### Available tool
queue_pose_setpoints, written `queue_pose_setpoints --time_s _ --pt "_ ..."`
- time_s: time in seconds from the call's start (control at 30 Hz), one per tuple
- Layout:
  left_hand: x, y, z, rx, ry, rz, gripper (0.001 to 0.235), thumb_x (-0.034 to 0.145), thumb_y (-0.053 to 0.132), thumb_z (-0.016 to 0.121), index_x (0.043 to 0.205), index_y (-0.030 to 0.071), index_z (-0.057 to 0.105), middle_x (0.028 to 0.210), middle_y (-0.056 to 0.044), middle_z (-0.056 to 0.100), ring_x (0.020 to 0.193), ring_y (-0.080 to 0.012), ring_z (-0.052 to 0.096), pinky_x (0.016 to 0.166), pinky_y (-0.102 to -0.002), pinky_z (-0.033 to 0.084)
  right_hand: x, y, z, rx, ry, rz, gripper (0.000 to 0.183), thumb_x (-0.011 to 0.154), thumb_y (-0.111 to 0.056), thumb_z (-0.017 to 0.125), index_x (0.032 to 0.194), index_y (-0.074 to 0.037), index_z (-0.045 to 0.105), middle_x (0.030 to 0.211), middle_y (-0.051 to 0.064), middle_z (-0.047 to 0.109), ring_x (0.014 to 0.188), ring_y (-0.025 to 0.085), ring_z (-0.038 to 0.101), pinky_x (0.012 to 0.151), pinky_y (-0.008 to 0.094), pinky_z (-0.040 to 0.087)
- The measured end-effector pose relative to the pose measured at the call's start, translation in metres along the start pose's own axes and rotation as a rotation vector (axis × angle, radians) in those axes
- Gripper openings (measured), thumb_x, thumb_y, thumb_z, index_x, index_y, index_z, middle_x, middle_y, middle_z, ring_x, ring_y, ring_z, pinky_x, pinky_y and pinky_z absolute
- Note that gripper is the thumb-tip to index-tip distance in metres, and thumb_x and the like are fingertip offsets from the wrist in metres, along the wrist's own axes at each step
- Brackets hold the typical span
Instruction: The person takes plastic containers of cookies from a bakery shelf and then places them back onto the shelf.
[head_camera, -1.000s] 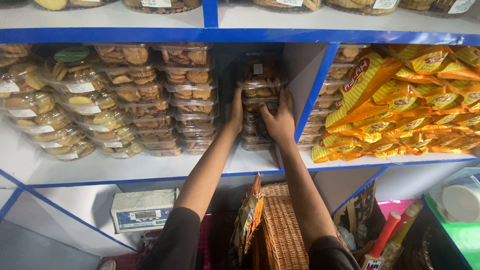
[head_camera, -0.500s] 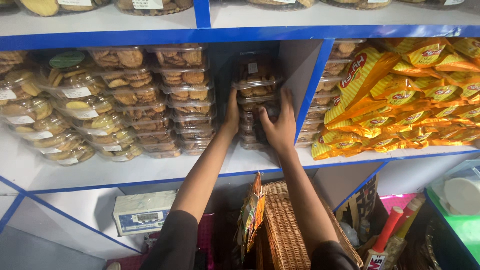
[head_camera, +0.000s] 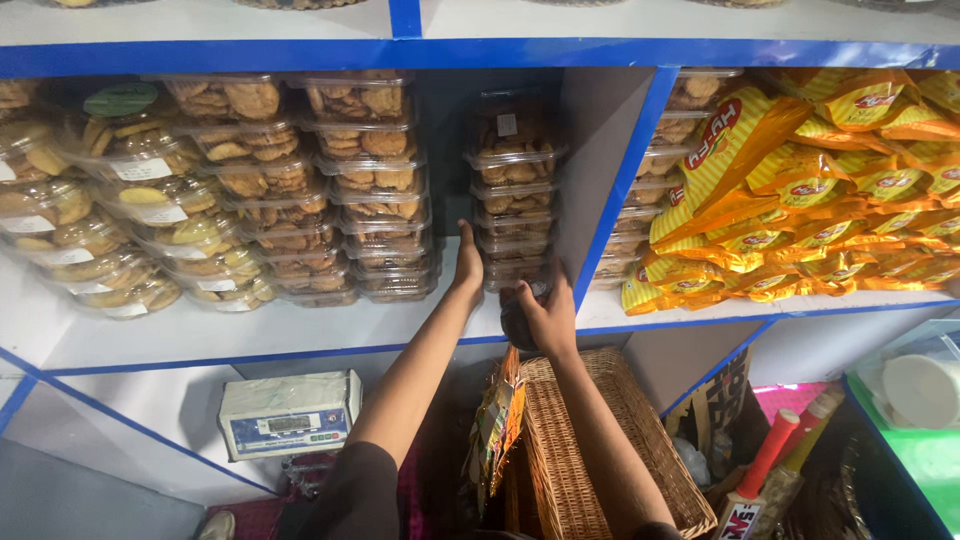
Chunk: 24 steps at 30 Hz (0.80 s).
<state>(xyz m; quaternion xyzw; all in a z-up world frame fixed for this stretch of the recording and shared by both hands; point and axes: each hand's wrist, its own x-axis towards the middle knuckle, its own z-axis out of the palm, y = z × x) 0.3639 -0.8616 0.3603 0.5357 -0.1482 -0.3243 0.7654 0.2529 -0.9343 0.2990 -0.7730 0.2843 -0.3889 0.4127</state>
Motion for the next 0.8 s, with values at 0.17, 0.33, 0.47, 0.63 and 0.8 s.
queue_pose_setpoints --time_s 0.17,0.33,0.47,0.63,0.8 --pt "0.005 -0.003 0.001 -0.232 0.005 0.002 0.090 0.099 0.073 0.022 0.164 0.010 0.014 0.172 -0.011 0.005 0.157 -0.0322 0.003 0.130 -0.049 0.001 0.012 0.030 0.017 -0.003 -0.080 0.109 0.094 0.084 -0.055 0.072 0.159 -0.013 0.033 0.110 0.032 0.068 0.106 0.047 0.069 0.096 0.059 0.050" --pt "0.019 -0.012 -0.007 -0.218 -0.025 0.019 0.087 0.100 0.072 0.025 0.164 0.013 0.016 0.172 -0.009 0.006 0.157 -0.0300 0.004 0.130 -0.048 0.001 0.003 0.015 0.014 -0.027 -0.090 0.150 0.094 0.085 -0.052 0.070 0.161 -0.015 0.029 0.102 0.029 0.070 0.106 0.045 0.069 0.092 0.058 0.051" --pt "0.052 -0.028 -0.029 -0.138 -0.085 -0.005 0.090 0.098 0.077 0.026 0.165 0.017 0.016 0.172 -0.006 0.007 0.158 -0.0285 0.005 0.131 -0.048 0.002 -0.002 0.011 0.014 -0.004 0.053 0.053 0.081 0.086 -0.046 0.072 0.150 -0.004 0.047 0.115 0.034 0.066 0.114 0.051 0.062 0.101 0.057 0.047" --pt "0.058 -0.022 -0.032 -0.063 -0.013 -0.036 0.097 0.094 0.081 0.034 0.165 0.016 0.019 0.171 -0.007 0.013 0.157 -0.0274 0.011 0.130 -0.047 0.008 0.003 -0.011 0.002 0.041 0.153 -0.122 0.076 0.089 -0.048 0.072 0.146 -0.002 0.049 0.119 0.032 0.060 0.116 0.050 0.060 0.103 0.057 0.045" --pt "0.071 -0.007 -0.032 -0.056 0.036 0.383 0.085 0.106 0.064 0.037 0.161 0.000 0.024 0.169 -0.024 0.012 0.156 -0.0383 0.010 0.129 -0.049 0.005 0.034 -0.050 -0.017 0.056 0.162 -0.280 0.083 0.091 -0.044 0.074 0.152 0.002 0.040 0.139 0.037 0.049 0.133 0.055 0.046 0.113 0.058 0.038"
